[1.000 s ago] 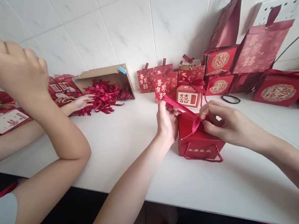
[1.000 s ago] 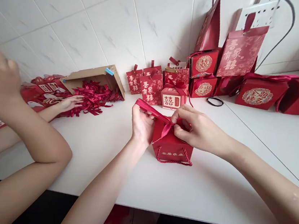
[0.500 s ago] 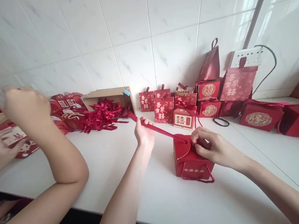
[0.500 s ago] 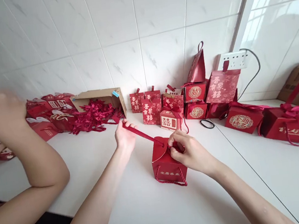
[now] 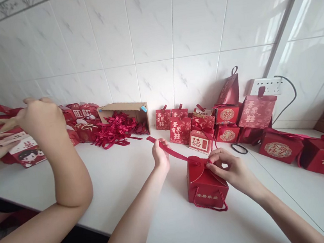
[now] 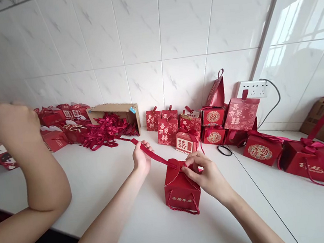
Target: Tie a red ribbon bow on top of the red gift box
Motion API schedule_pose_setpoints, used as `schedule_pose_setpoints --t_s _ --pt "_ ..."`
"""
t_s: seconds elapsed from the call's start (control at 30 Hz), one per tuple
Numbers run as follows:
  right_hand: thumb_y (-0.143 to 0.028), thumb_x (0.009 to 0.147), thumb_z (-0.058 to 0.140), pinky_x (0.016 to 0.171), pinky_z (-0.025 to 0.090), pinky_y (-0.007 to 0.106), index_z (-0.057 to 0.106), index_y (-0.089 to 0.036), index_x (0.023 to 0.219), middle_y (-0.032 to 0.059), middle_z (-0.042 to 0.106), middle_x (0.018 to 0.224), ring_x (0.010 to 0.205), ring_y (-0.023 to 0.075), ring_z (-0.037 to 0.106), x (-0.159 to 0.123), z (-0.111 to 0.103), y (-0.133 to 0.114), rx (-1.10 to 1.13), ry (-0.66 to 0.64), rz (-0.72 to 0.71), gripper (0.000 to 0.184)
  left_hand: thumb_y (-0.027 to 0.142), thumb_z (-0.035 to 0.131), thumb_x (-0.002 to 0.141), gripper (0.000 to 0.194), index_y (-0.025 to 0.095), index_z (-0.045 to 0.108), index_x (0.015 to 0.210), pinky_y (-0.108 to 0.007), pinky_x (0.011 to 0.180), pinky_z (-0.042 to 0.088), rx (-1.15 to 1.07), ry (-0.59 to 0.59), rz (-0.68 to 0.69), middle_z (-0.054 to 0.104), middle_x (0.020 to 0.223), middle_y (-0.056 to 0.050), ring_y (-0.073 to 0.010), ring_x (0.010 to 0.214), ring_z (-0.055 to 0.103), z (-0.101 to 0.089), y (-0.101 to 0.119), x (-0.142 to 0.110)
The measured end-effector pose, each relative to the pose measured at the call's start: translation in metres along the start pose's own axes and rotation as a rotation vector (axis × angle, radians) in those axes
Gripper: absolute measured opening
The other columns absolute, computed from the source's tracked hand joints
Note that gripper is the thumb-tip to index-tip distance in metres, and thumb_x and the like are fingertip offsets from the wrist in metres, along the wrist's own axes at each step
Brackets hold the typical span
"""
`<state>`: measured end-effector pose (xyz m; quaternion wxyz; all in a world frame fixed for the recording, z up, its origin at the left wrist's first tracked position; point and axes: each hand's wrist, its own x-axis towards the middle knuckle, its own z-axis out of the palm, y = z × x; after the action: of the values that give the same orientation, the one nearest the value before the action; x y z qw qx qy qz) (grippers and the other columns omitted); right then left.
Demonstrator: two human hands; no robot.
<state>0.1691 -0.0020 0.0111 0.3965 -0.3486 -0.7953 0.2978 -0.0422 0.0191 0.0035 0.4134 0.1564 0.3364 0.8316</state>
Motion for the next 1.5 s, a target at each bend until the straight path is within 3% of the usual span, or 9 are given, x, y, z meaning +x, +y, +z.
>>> schedule_pose_setpoints --t_s 0.23,0.43,0.57,0.73,0.97,1.1,1.23,1.33,1.5 --pt "-0.044 0.077 0.061 0.05 0.043 0.023 0.052 -0.021 0.07 0.0031 0.052 0.083 0.061 0.0122 0.046 -0.002 0.0 -0.004 0.115 0.144 0.013 0.025 0.036 0.051 0.08 0.028 0.018 0.048 0.058 -0.02 0.052 0.034 0.082 -0.033 0.206 0.05 0.057 0.002 -0.0085 0.052 0.045 0.001 0.005 -0.002" --pt "-0.043 0.068 0.07 0.047 0.045 0.021 0.045 -0.021 0.066 0.0012 0.054 0.088 0.06 0.0107 0.05 -0.001 0.0 -0.001 0.483 0.193 0.256 0.033 0.039 0.048 0.08 0.033 0.018 0.048 0.055 -0.021 0.052 0.032 0.14 -0.061 0.275 0.048 0.058 0.0 -0.0109 0.056 0.043 0.003 0.003 -0.008" --pt "-0.041 0.057 0.078 0.049 0.047 0.021 0.053 -0.021 0.069 0.0015 0.055 0.086 0.06 0.0106 0.051 0.001 -0.002 0.003 0.643 0.243 0.37 0.034 0.039 0.045 0.082 0.035 0.019 0.046 0.054 -0.024 0.054 0.032 0.174 -0.084 0.284 0.046 0.06 -0.001 -0.0123 0.058 0.042 0.002 -0.001 -0.011" --pt "-0.043 0.051 0.082 0.05 0.048 0.02 0.05 -0.019 0.063 0.0033 0.056 0.098 0.064 0.011 0.051 0.001 -0.006 -0.001 0.64 0.23 0.418 0.041 0.041 0.04 0.087 0.038 0.02 0.045 0.055 -0.028 0.058 0.034 0.211 -0.132 0.294 0.045 0.061 -0.002 -0.0145 0.06 0.042 0.003 0.0 -0.017" --pt "-0.043 0.033 0.088 0.049 0.048 0.014 0.061 -0.02 0.068 0.0019 0.057 0.093 0.068 0.0104 0.053 -0.01 -0.007 -0.005 0.646 0.462 0.528 0.05 0.041 0.039 0.087 0.038 0.021 0.045 0.055 -0.028 0.054 0.036 0.284 -0.096 0.305 0.048 0.062 -0.004 -0.0154 0.058 0.044 0.004 0.003 -0.02" --pt "-0.04 0.037 0.087 0.043 0.044 0.014 0.059 -0.019 0.069 -0.0024 0.055 0.07 0.052 0.0057 0.047 -0.017 -0.006 -0.018 0.727 0.574 0.495 0.047 0.041 0.042 0.082 0.037 0.019 0.047 0.053 -0.025 0.053 0.037 0.324 -0.1 0.345 0.05 0.059 -0.002 -0.0135 0.055 0.045 0.006 0.003 -0.02" --pt "-0.034 0.051 0.084 0.036 0.031 0.011 0.055 -0.019 0.067 -0.0087 0.042 0.054 0.042 0.0019 0.033 -0.016 -0.009 -0.031 0.839 0.582 0.345 0.036 0.034 0.042 0.08 0.033 0.018 0.048 0.051 -0.022 0.051 0.035 0.322 -0.12 0.344 0.049 0.055 0.0 -0.0105 0.051 0.042 0.006 0.002 -0.017" --pt "-0.033 0.057 0.081 0.034 0.025 0.011 0.052 -0.018 0.065 -0.0094 0.038 0.053 0.042 0.002 0.031 -0.013 -0.016 -0.035 0.871 0.591 0.304 0.034 0.029 0.042 0.079 0.03 0.018 0.048 0.052 -0.021 0.049 0.033 0.298 -0.136 0.335 0.049 0.056 0.001 -0.0097 0.051 0.042 0.006 0.0 -0.011" --pt "-0.034 0.057 0.081 0.032 0.02 0.012 0.054 -0.017 0.066 -0.0063 0.05 0.064 0.045 0.002 0.035 -0.009 -0.028 -0.047 0.917 0.599 0.275 0.033 0.029 0.04 0.08 0.031 0.018 0.048 0.053 -0.021 0.05 0.036 0.278 -0.154 0.341 0.049 0.057 0.0 -0.0103 0.052 0.044 0.004 -0.003 -0.007"
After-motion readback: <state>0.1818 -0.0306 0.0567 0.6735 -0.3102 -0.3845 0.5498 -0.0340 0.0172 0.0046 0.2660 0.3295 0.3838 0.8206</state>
